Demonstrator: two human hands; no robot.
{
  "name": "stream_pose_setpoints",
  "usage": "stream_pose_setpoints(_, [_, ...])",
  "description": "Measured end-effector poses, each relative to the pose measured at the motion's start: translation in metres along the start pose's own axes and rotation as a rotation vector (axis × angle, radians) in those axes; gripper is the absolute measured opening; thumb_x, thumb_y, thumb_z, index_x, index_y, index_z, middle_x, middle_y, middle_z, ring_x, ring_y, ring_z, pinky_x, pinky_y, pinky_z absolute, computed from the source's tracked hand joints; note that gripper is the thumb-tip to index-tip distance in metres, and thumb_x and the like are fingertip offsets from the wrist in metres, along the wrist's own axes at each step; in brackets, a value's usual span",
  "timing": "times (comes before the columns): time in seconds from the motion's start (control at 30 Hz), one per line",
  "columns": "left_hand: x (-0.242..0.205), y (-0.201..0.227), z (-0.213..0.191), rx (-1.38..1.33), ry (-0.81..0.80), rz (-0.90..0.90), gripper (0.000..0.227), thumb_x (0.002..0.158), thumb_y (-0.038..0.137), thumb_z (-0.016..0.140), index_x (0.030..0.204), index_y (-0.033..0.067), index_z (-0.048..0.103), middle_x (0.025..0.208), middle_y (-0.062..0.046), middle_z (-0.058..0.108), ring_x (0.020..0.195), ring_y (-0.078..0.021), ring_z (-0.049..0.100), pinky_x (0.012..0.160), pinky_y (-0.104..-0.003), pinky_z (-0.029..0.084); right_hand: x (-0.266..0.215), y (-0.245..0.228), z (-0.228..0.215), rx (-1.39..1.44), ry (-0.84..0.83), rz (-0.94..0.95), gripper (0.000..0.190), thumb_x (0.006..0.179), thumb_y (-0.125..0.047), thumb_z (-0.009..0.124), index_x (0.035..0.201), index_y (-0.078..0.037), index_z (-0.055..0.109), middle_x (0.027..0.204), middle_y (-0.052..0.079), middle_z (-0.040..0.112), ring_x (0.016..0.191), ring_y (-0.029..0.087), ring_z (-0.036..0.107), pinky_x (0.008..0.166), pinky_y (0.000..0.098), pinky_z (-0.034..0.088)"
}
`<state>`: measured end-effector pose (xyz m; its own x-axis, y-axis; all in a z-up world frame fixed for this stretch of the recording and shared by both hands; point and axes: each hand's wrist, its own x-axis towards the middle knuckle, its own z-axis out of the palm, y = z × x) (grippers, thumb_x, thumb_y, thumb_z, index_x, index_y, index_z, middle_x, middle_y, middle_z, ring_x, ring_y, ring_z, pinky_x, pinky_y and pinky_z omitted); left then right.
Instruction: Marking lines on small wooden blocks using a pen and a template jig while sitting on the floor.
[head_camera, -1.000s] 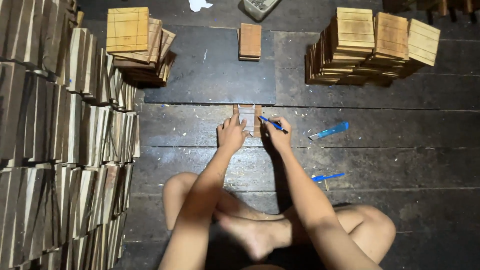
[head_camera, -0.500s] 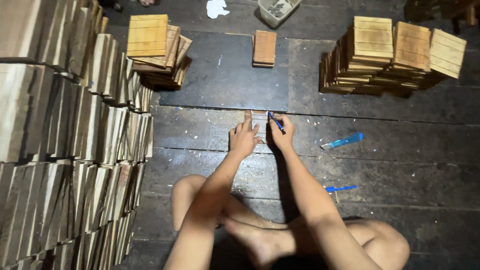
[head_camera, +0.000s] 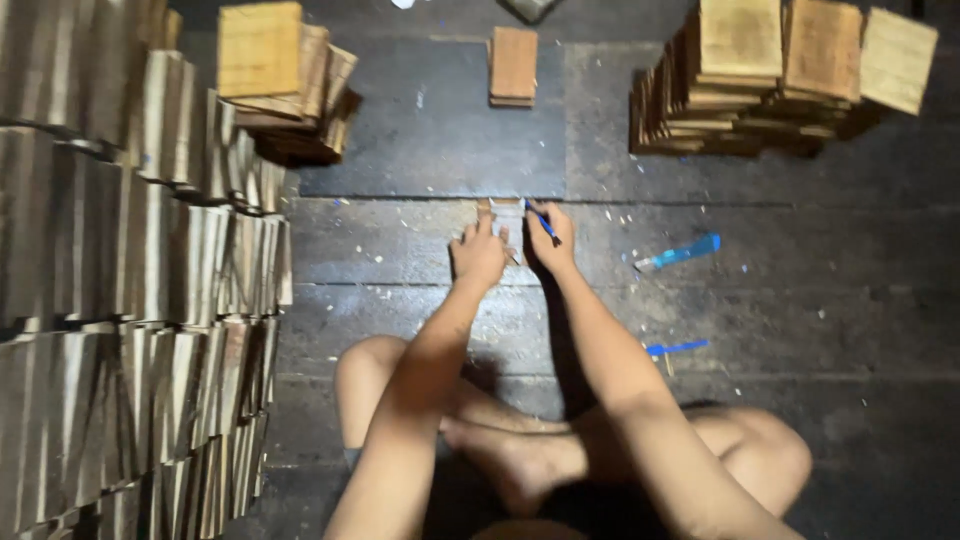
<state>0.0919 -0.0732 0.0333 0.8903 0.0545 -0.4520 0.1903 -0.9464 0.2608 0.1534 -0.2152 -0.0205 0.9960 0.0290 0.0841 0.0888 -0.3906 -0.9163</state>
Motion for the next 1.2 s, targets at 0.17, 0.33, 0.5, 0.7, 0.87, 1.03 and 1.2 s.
stream_pose_setpoints(0.17, [0.007, -0.002, 0.005, -0.003, -0.016, 0.005, 0.05, 0.102, 0.044, 0.057, 0.151, 0.0306, 0.053, 0.159, 0.004, 0.03, 0.138, -0.0304, 0.04, 0.107, -0.062, 0.038, -0.021, 0.018, -0.013, -0.066, -0.047, -0.016, 0.008, 0.092, -0.016, 0.072, 0.091, -0.007, 0.072, 0.092, 0.015, 0.076, 0.092, 0.034, 0.072, 0.081, 0.0428, 0.053])
stream_pose_setpoints(0.33, [0.006, -0.002, 0.008, -0.001, -0.009, -0.001, 0.049, 0.103, 0.044, 0.057, 0.15, 0.0304, 0.053, 0.156, 0.004, 0.032, 0.137, -0.0304, 0.04, 0.105, -0.063, 0.04, -0.072, 0.013, -0.035, -0.09, -0.141, -0.042, 0.009, 0.089, -0.013, 0.074, 0.087, -0.006, 0.069, 0.079, 0.019, 0.072, 0.08, 0.036, 0.072, 0.074, 0.0418, 0.054])
stream_pose_setpoints(0.5, [0.008, -0.002, 0.009, -0.043, -0.019, -0.023, 0.051, 0.102, 0.045, 0.059, 0.15, 0.0302, 0.053, 0.159, 0.004, 0.03, 0.139, -0.031, 0.039, 0.101, -0.064, 0.044, -0.058, 0.002, -0.04, -0.088, -0.114, 0.006, 0.006, 0.09, -0.015, 0.073, 0.091, -0.009, 0.073, 0.081, 0.017, 0.072, 0.084, 0.034, 0.072, 0.078, 0.0426, 0.054])
stream_pose_setpoints(0.7, [-0.006, 0.005, -0.012, -0.073, -0.05, -0.026, 0.048, 0.103, 0.039, 0.059, 0.149, 0.0275, 0.054, 0.16, 0.004, 0.03, 0.14, -0.0312, 0.038, 0.104, -0.065, 0.043, 0.01, -0.011, -0.012, -0.087, -0.075, -0.074, 0.005, 0.091, -0.013, 0.071, 0.091, -0.008, 0.072, 0.082, 0.019, 0.072, 0.084, 0.037, 0.072, 0.077, 0.0442, 0.054])
stream_pose_setpoints(0.87, [-0.004, 0.002, -0.006, -0.086, -0.071, -0.03, 0.048, 0.103, 0.039, 0.06, 0.149, 0.0282, 0.054, 0.16, 0.004, 0.03, 0.14, -0.0315, 0.039, 0.103, -0.066, 0.044, -0.025, 0.016, -0.026, -0.041, -0.137, -0.127, 0.005, 0.091, -0.012, 0.069, 0.087, -0.01, 0.072, 0.079, 0.014, 0.072, 0.079, 0.027, 0.072, 0.075, 0.037, 0.054])
stream_pose_setpoints(1.03, [-0.001, 0.003, -0.009, -0.07, -0.039, -0.022, 0.048, 0.102, 0.04, 0.06, 0.149, 0.0286, 0.054, 0.158, 0.004, 0.032, 0.139, -0.0313, 0.039, 0.103, -0.066, 0.044, -0.067, 0.004, -0.05, -0.165, -0.265, -0.02, 0.009, 0.088, -0.015, 0.073, 0.083, -0.009, 0.07, 0.076, 0.014, 0.072, 0.076, 0.028, 0.07, 0.075, 0.039, 0.054])
stream_pose_setpoints(1.2, [0.007, 0.001, 0.001, -0.079, -0.032, -0.031, 0.048, 0.102, 0.039, 0.06, 0.149, 0.029, 0.054, 0.159, 0.004, 0.03, 0.14, -0.0322, 0.039, 0.102, -0.066, 0.045, -0.021, -0.038, -0.041, -0.132, -0.092, 0.029, 0.015, 0.093, -0.022, 0.072, 0.091, -0.008, 0.07, 0.088, 0.021, 0.072, 0.096, 0.037, 0.071, 0.085, 0.0452, 0.053])
